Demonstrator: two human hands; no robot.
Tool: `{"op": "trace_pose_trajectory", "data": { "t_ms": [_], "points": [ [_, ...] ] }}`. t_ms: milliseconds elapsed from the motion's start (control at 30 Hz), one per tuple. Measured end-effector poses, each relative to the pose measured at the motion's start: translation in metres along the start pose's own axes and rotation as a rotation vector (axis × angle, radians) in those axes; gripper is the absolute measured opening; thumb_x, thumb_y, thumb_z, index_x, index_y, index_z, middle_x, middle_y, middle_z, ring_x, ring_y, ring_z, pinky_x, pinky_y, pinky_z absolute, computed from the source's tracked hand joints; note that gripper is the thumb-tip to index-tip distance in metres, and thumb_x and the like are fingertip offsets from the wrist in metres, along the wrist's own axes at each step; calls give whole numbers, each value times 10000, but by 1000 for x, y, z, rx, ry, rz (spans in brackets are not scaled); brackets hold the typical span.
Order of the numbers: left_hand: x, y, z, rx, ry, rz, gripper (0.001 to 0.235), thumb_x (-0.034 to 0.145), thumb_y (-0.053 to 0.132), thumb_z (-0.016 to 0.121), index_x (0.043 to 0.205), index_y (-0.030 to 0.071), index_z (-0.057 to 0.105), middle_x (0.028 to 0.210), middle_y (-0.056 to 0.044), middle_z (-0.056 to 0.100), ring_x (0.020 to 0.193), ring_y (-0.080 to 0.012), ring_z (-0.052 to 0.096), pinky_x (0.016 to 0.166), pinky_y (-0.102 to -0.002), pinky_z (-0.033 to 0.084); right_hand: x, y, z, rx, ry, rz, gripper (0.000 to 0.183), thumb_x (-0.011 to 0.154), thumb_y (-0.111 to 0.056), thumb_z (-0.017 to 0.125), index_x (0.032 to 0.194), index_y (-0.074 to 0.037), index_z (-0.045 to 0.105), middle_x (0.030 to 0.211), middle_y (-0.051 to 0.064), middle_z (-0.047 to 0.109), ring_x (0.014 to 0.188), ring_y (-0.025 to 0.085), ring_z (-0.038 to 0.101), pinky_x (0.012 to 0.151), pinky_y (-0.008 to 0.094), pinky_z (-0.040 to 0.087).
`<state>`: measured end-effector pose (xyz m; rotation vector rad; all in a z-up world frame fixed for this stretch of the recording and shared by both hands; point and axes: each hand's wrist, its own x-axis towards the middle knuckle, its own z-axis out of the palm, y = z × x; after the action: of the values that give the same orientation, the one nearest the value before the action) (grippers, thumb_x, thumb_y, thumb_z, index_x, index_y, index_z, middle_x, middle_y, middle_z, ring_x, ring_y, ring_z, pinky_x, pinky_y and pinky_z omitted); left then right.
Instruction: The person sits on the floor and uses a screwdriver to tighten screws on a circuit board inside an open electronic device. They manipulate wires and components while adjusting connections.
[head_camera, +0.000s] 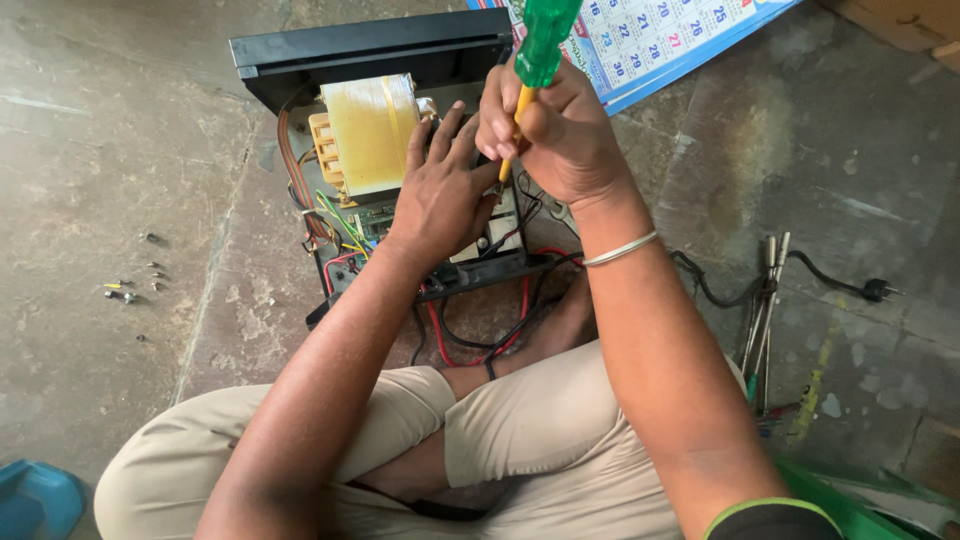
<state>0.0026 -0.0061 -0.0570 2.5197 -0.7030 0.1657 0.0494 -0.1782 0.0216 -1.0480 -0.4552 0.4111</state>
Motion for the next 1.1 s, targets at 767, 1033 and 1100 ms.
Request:
{"op": "trace_pose_trajectory", "data": {
  "t_ms": [767, 1033, 1100],
  "points": [
    [4, 1, -7, -60, 16, -12, 260, 756, 271, 794, 987, 164, 744, 1487, -105, 498, 1440, -338, 393, 1192, -591, 247, -14, -32, 5, -158, 65, -217, 595, 1120, -535, 550, 1024, 38, 677, 631, 19, 433, 510, 113, 393, 496, 264, 321],
    [2, 3, -11, -42, 75, 38, 87, 874, 233, 734, 952, 226, 771, 1497, -100, 512, 1463, -339, 400, 1222, -594, 232, -17, -36, 4, -70, 88, -243, 594, 1134, -548, 499, 1029, 13, 665, 627, 13, 402, 496, 123, 385, 508, 291, 330],
    [1, 2, -10, -63, 37, 45, 155, 793, 228, 733, 940, 197, 769, 1465, -132, 511, 1423, -363, 396, 1184, -609, 221, -17, -35, 2, -62, 118, -228, 588, 1119, -549, 495, 1025, 5, 667, 618, 9, 405, 487, 126, 386, 503, 295, 331]
  ]
}}
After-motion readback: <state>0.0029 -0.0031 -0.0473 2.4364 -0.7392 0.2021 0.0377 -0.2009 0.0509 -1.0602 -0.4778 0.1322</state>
